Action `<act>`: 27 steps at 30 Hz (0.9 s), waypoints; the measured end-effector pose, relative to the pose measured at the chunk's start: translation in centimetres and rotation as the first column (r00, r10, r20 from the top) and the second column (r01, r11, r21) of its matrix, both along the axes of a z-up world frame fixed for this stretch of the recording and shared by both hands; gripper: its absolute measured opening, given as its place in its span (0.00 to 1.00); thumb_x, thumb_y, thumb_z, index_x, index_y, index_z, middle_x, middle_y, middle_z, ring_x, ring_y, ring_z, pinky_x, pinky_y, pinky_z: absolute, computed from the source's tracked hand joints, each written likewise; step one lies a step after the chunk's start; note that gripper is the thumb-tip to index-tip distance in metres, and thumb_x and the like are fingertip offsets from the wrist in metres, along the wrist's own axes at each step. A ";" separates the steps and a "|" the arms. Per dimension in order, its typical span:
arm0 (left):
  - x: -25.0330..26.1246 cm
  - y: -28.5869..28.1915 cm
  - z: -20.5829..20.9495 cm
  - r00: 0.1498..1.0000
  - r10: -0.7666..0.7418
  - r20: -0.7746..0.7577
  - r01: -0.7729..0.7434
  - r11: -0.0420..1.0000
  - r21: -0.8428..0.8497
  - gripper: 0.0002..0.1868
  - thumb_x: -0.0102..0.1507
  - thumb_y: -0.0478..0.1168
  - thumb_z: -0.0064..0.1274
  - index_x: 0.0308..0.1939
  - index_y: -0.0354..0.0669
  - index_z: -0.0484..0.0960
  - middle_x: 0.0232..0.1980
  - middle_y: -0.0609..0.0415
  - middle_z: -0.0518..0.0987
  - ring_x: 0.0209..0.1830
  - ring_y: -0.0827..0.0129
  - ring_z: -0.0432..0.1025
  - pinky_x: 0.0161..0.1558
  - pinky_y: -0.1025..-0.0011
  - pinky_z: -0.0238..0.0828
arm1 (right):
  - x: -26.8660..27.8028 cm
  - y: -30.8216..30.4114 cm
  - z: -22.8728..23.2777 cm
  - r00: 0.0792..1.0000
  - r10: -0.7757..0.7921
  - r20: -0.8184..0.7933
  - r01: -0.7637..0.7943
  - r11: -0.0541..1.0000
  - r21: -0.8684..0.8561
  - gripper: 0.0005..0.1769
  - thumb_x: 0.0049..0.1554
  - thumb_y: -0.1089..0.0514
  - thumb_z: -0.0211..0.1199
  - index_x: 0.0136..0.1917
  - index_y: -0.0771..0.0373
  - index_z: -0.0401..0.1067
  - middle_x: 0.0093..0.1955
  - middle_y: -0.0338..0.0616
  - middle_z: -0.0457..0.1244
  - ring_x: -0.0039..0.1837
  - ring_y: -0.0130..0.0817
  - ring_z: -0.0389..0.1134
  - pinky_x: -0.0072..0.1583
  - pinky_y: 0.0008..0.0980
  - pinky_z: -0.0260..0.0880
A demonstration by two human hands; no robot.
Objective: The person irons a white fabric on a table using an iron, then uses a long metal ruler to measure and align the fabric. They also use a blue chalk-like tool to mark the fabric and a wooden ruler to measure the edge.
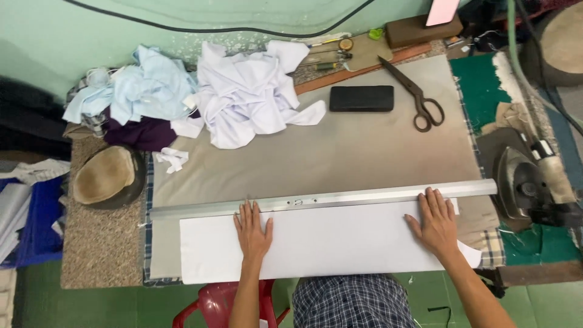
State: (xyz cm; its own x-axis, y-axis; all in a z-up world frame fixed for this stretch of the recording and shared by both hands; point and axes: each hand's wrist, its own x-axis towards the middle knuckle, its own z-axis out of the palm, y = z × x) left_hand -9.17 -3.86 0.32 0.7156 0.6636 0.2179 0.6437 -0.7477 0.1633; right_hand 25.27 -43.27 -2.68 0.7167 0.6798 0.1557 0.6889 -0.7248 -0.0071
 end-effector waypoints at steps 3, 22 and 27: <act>0.3 0.0 0.1 0.999 0.005 0.034 -0.005 1.000 0.010 0.38 0.69 0.58 0.47 0.77 0.42 0.64 0.79 0.36 0.61 0.79 0.44 0.54 0.76 0.41 0.41 | -0.2 -0.1 0.4 1.000 0.003 0.001 -0.003 1.000 -0.002 0.44 0.61 0.25 0.42 0.78 0.52 0.67 0.86 0.41 0.54 0.89 0.37 0.48 0.86 0.43 0.42; 0.1 -0.5 2.6 0.997 0.014 0.081 -0.010 0.999 -0.049 0.36 0.72 0.60 0.36 0.76 0.37 0.63 0.79 0.37 0.59 0.82 0.47 0.50 0.79 0.44 0.35 | 0.2 -0.9 -2.5 0.906 0.069 0.418 -0.111 0.991 0.075 0.42 0.61 0.29 0.55 0.75 0.58 0.80 0.80 0.44 0.73 0.85 0.42 0.73 0.81 0.42 0.71; 0.2 -0.5 2.7 0.997 0.026 0.073 -0.020 0.996 -0.082 0.36 0.72 0.59 0.36 0.76 0.37 0.63 0.80 0.37 0.59 0.82 0.48 0.49 0.79 0.46 0.35 | 0.0 -0.9 -2.1 0.883 0.063 0.465 -0.088 0.996 0.032 0.40 0.62 0.28 0.52 0.73 0.54 0.81 0.79 0.39 0.74 0.83 0.36 0.73 0.82 0.38 0.70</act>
State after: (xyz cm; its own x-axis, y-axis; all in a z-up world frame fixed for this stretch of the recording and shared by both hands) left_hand -8.97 -4.39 3.05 0.6841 0.6972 0.2140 0.6443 -0.7153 0.2706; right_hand 25.31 -44.18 -4.81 0.5016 0.7114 0.4923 0.6755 -0.6776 0.2909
